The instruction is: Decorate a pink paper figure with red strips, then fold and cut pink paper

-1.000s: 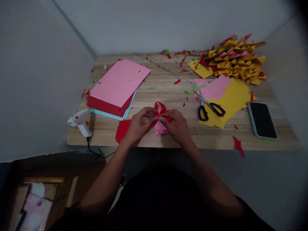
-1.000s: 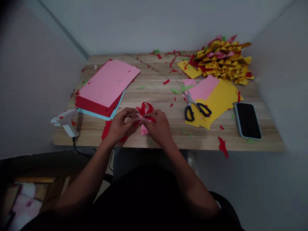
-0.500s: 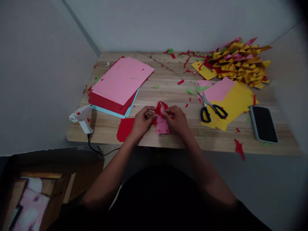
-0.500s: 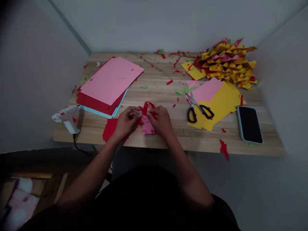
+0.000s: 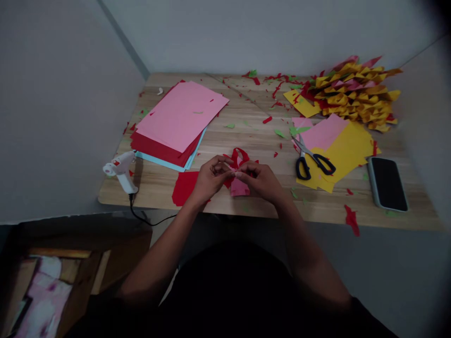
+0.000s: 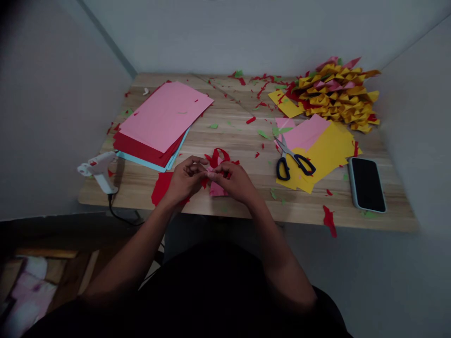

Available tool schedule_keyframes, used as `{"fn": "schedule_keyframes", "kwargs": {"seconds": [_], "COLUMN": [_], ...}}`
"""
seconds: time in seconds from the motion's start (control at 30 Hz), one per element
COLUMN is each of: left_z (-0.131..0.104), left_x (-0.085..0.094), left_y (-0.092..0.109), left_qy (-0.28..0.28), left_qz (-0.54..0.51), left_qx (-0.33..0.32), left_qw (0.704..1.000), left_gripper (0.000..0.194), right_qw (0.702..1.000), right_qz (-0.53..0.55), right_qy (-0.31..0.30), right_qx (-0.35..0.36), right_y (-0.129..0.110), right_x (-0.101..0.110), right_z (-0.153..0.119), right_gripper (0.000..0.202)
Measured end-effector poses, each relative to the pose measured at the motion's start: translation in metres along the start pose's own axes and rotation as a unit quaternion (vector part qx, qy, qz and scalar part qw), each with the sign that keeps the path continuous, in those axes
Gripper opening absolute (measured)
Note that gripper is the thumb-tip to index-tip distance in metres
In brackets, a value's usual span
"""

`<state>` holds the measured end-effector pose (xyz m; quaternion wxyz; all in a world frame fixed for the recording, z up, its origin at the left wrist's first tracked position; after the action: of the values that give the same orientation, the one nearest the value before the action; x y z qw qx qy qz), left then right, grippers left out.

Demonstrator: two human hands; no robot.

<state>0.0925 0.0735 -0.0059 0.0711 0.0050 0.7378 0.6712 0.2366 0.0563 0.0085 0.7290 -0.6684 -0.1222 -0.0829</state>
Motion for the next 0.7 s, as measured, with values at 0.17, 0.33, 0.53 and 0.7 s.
{"fn": "schedule_keyframes", "kwargs": {"seconds": [0.17, 0.33, 0.53, 0.7], "left_z": [-0.001, -0.003, -0.003, -0.001], "left_x": [0.002, 0.003, 0.001, 0.002], "left_y": [-0.001, -0.001, -0.002, -0.008], "left_qy": [0.009, 0.010, -0.006, 0.005], "left_qz": [-0.006, -0.004, 0.005, 0.044], "left_qx": [-0.006, -0.010, -0.007, -0.025], "left_qw": [1.000, 1.000, 1.000, 0.999], "left_gripper": [0.028, 0.029, 0.035, 0.033], "right_qw": [0.997, 0.991, 0.998, 0.990], "right_qz": [-0.030, -0.062, -0.038, -0.094], "right_qy": [0.062, 0.113, 0.041, 0.094], "right_qx": [0.024, 0.038, 0.022, 0.042], "right_y": [-0.002, -0.004, 0.003, 0.008], "right_x": [0.008, 0.014, 0.000, 0.008], "right_z": [0.002, 0.000, -0.002, 0.003], "right_gripper": [0.022, 0.022, 0.030, 0.024]}}
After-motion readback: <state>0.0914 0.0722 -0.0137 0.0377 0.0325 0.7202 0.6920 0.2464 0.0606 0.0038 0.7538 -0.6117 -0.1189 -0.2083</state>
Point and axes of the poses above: each hand's wrist, its own z-axis towards the middle knuckle, its own x-axis out of the back of the hand, y = z × x, the point moved 8 cm from there along z, towards the middle knuckle, and after that the axes turned 9 degrees about y, right-handed, at the moved point
